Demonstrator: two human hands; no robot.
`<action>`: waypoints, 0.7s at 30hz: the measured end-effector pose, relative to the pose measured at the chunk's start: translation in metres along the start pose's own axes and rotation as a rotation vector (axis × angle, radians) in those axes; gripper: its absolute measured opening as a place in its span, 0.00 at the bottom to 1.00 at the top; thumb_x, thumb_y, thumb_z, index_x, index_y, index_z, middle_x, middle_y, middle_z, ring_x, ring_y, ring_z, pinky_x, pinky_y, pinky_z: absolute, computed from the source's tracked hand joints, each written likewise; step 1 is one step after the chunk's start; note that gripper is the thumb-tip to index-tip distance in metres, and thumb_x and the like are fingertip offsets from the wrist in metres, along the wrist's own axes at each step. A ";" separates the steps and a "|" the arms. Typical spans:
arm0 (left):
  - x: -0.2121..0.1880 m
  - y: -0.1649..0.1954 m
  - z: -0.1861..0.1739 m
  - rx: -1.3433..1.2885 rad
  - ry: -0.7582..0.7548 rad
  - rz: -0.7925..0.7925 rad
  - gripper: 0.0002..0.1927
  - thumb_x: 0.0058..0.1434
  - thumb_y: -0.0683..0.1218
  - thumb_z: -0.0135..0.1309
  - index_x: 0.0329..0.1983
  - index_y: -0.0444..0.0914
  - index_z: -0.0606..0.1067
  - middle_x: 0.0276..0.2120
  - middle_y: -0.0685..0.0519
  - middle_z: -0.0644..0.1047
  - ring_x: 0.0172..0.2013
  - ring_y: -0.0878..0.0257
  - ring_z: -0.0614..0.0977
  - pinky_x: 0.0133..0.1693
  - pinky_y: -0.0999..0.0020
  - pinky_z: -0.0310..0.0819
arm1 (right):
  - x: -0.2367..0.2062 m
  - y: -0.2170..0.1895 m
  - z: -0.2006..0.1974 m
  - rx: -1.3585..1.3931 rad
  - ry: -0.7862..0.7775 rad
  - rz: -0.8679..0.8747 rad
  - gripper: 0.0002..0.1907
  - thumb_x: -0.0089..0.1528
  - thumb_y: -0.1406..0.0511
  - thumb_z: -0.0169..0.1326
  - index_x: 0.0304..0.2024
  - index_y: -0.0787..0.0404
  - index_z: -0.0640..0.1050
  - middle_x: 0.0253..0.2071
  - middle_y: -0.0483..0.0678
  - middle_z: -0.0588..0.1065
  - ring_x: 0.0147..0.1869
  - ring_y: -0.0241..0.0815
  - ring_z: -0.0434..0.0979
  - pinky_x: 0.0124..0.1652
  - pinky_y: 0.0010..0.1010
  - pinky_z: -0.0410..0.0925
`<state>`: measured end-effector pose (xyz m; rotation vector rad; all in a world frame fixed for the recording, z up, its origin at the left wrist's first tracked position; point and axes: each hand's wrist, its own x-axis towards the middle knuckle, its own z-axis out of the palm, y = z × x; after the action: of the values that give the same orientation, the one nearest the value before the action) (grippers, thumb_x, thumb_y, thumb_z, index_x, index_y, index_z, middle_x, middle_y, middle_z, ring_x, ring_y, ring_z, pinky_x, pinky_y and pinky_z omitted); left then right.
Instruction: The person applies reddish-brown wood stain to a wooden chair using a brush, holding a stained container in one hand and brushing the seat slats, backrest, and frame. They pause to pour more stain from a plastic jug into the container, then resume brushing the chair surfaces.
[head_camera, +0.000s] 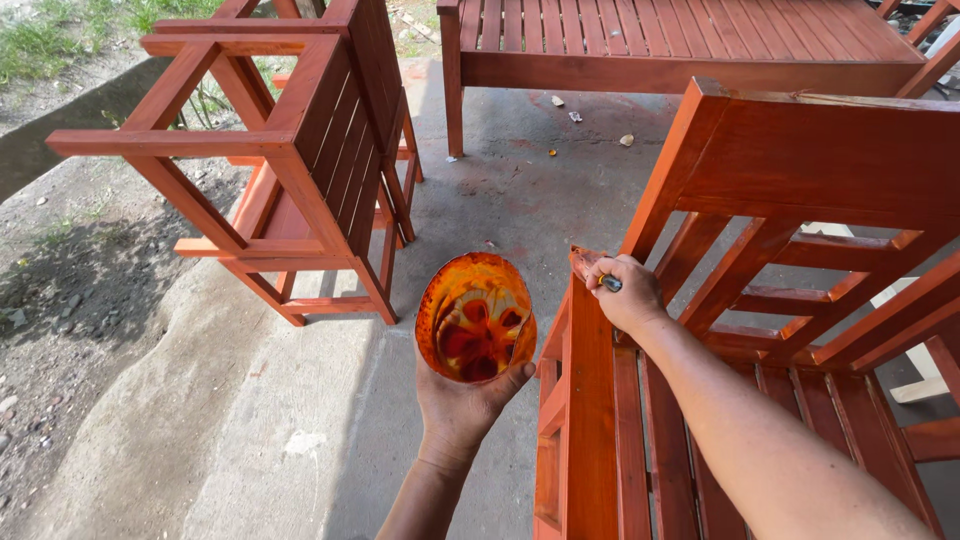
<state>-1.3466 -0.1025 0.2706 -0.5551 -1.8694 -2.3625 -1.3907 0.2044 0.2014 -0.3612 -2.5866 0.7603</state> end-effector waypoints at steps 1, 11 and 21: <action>-0.004 0.002 0.000 0.038 0.018 0.040 0.47 0.44 0.52 0.77 0.62 0.32 0.64 0.56 0.46 0.76 0.56 0.58 0.80 0.57 0.63 0.79 | -0.008 -0.003 -0.004 0.020 -0.045 -0.046 0.07 0.53 0.69 0.65 0.28 0.51 0.80 0.37 0.47 0.76 0.44 0.50 0.80 0.43 0.39 0.72; -0.046 0.028 0.033 0.079 0.022 -0.007 0.48 0.45 0.59 0.75 0.61 0.36 0.61 0.56 0.48 0.74 0.58 0.56 0.80 0.59 0.63 0.80 | -0.146 -0.055 -0.066 0.154 -0.223 -0.137 0.07 0.50 0.73 0.63 0.24 0.55 0.80 0.35 0.42 0.80 0.41 0.43 0.83 0.41 0.33 0.74; -0.131 0.064 0.072 0.079 0.059 0.065 0.47 0.47 0.53 0.77 0.62 0.34 0.61 0.57 0.47 0.73 0.58 0.57 0.79 0.59 0.63 0.79 | -0.329 -0.106 -0.121 0.215 -0.399 -0.288 0.09 0.51 0.76 0.61 0.25 0.56 0.78 0.36 0.44 0.78 0.43 0.49 0.80 0.40 0.39 0.73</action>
<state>-1.1898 -0.0707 0.3012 -0.5246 -1.8812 -2.2286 -1.0599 0.0553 0.2486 0.2498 -2.7884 1.0771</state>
